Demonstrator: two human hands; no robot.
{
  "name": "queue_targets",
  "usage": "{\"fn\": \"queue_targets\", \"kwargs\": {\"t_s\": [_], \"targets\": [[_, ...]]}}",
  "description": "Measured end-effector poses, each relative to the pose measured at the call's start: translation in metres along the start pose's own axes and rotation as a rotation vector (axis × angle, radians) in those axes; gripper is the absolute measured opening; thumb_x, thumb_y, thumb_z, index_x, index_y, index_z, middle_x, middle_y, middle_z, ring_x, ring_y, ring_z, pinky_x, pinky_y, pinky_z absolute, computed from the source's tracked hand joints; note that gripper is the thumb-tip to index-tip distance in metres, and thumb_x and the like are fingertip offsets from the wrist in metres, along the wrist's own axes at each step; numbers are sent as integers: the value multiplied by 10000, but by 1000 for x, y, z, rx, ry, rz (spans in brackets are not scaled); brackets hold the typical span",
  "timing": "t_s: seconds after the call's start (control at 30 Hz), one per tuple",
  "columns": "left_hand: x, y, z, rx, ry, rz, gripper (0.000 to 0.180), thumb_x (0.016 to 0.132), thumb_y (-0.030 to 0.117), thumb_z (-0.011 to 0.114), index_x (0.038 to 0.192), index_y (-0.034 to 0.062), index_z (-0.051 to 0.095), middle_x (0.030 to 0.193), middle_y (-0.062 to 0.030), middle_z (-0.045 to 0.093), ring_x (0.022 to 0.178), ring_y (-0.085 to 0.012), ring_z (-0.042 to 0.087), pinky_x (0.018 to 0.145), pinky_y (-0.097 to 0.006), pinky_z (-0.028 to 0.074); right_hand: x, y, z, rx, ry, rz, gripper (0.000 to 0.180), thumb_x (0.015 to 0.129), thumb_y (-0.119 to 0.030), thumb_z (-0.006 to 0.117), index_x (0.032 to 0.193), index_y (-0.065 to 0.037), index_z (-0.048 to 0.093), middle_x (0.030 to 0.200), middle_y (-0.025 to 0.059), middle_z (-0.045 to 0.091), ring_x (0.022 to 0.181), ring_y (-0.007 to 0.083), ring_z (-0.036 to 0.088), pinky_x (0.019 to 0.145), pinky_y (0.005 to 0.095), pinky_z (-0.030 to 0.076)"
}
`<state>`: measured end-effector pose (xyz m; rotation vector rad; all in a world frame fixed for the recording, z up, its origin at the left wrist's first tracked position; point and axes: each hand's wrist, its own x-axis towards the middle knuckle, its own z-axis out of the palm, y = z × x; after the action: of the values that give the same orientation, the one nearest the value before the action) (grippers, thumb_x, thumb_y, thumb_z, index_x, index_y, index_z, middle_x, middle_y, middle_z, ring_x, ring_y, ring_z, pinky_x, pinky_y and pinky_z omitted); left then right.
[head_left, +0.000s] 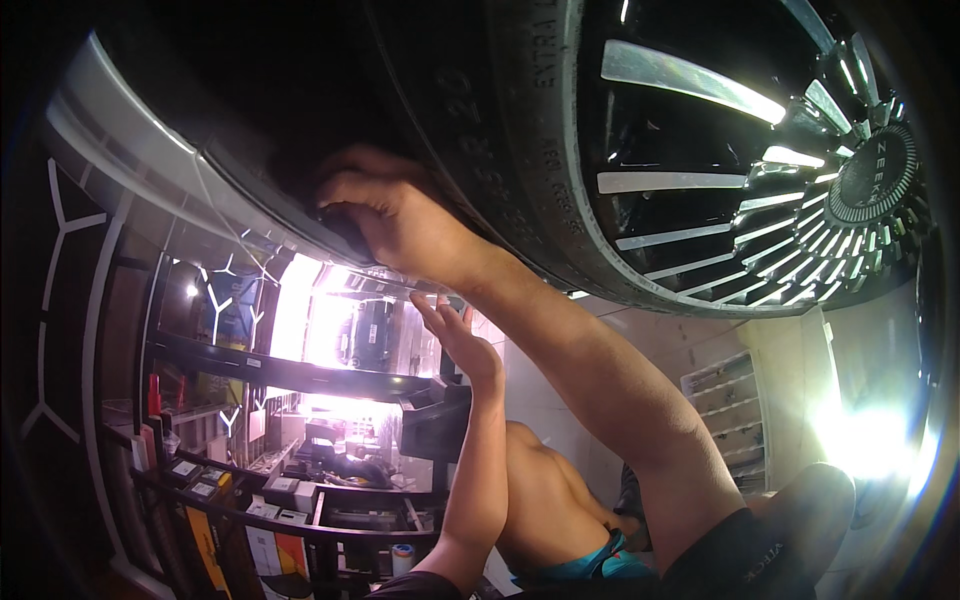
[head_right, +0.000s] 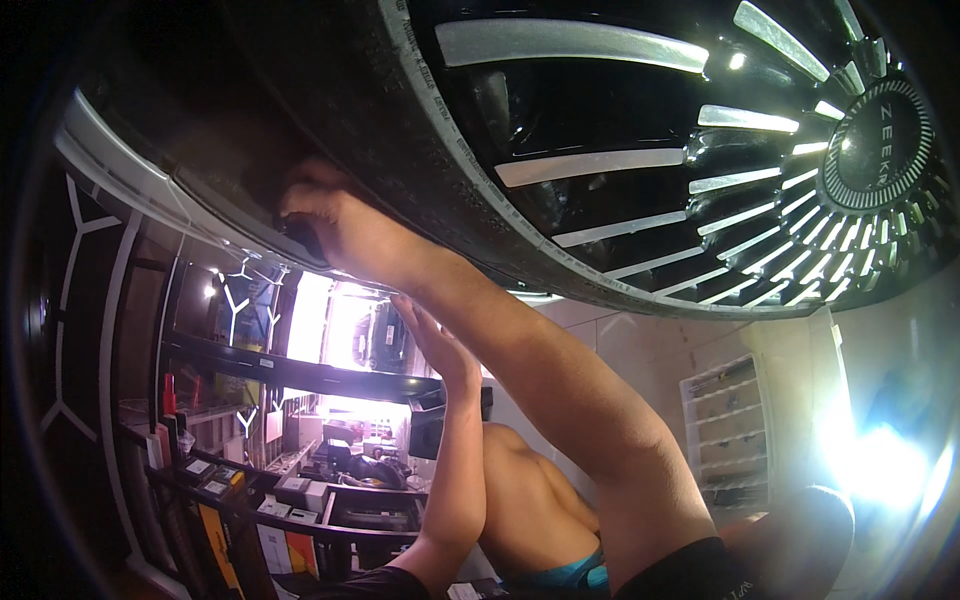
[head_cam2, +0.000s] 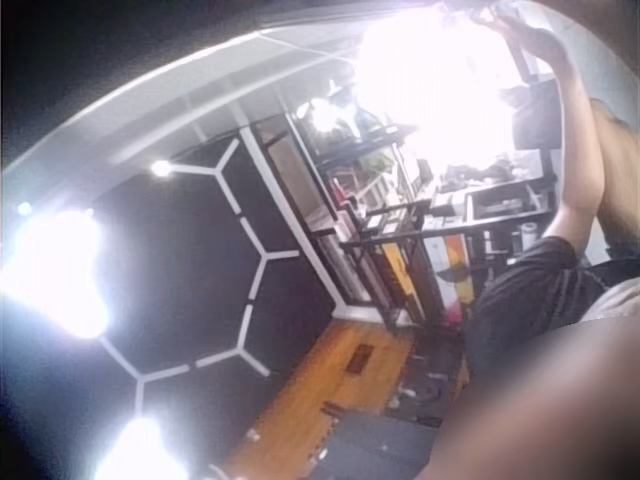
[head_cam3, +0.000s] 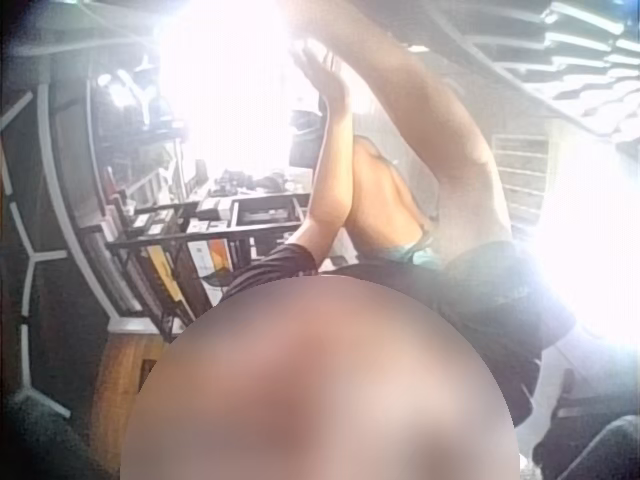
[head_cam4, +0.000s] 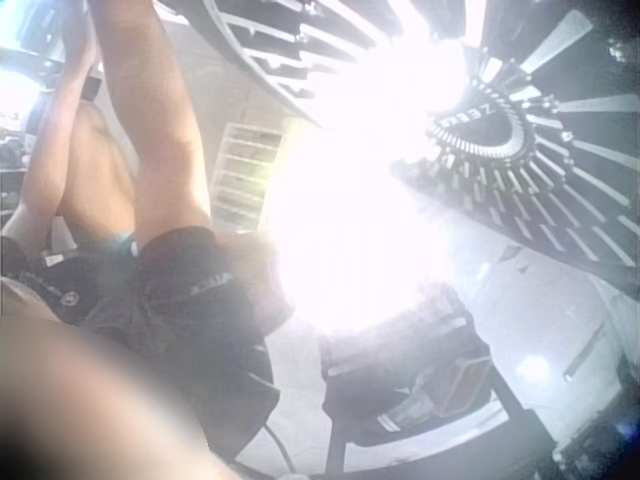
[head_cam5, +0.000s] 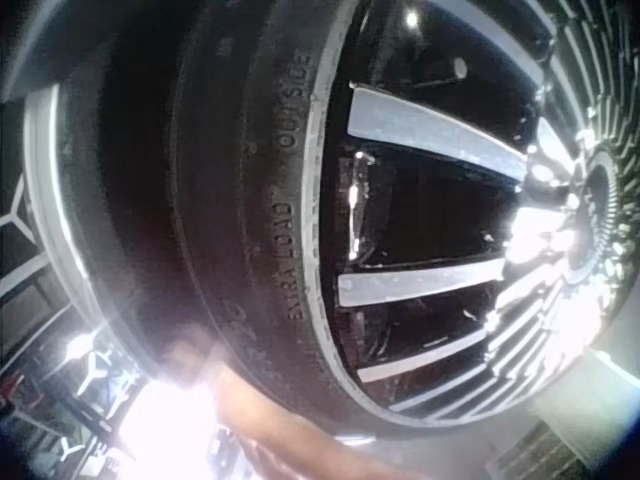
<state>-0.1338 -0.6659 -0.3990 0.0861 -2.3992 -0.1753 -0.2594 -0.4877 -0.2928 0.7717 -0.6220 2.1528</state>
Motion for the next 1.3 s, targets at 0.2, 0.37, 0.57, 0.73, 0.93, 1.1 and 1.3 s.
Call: {"fn": "queue_targets", "kwargs": {"t_s": [0.2, 0.37, 0.57, 0.73, 0.93, 1.1, 1.3], "targets": [[2, 11, 3, 17, 0, 30, 701, 1132, 428, 279, 1654, 16, 56, 1714, -204, 59, 1534, -382, 281, 1187, -509, 392, -2, -3, -4, -7, -34, 12, 221, 869, 83, 654, 1029, -44, 738, 1144, 116, 676, 1006, 299, 710, 840, 368, 585], [3, 22, 2, -18, -1, 20, 719, 1129, 460, 279, 1655, 22, 57, 1709, -213, 45, 1533, -374, 283, 1191, -512, 387, -4, -1, -4, -123, -41, -90, 213, 848, 74, 671, 1033, -22, 716, 1181, 130, 648, 1044, 322, 683, 862, 385, 579], [4, 26, 5, -24, 14, 31, 721, 1129, 474, 262, 1655, 21, 73, 1701, -225, 58, 1530, -381, 280, 1185, -516, 392, -5, 5, 2, -161, -79, -157, 207, 831, 67, 675, 1031, 17, 693, 1164, 165, 637, 1049, 346, 662, 882, 408, 592], [2, 28, 4, -30, 30, -79, 716, 1128, 472, 257, 1657, 24, 79, 1697, -221, 74, 1517, -395, 294, 1172, -523, 401, -1, 6, 3, -178, -38, -259, 237, 818, 74, 667, 1045, 14, 700, 1133, 167, 647, 1051, 348, 660, 885, 411, 598], [1, 30, 4, -139, 52, -151, 715, 1127, 474, 248, 1661, 35, 64, 1687, -222, 90, 1505, -405, 306, 1166, -541, 399, 2, 4, 2, -140, -18, -230, 237, 809, 87, 666, 1027, 8, 715, 1049, 154, 687, 1025, 330, 665, 872, 402, 587], [2, 32, 6, -205, 61, -171, 722, 1124, 483, 245, 1663, 42, 54, 1687, -221, 88, 1501, -396, 310, 1165, -546, 397, 6, 0, -3, -101, -11, -144, 204, 824, 81, 677, 1006, -6, 715, 1067, 147, 690, 997, 327, 667, 863, 396, 565], [2, 39, 4, -331, 90, -251, 705, 1129, 464, 235, 1662, 38, 61, 1681, -233, 106, 1495, -384, 325, 1167, -528, 400, 3, -15, -3, 124, -15, 193, 125, 887, 48, 670, 996, -7, 700, 987, 162, 711, 960, 319, 689, 850, 391, 560]]}}
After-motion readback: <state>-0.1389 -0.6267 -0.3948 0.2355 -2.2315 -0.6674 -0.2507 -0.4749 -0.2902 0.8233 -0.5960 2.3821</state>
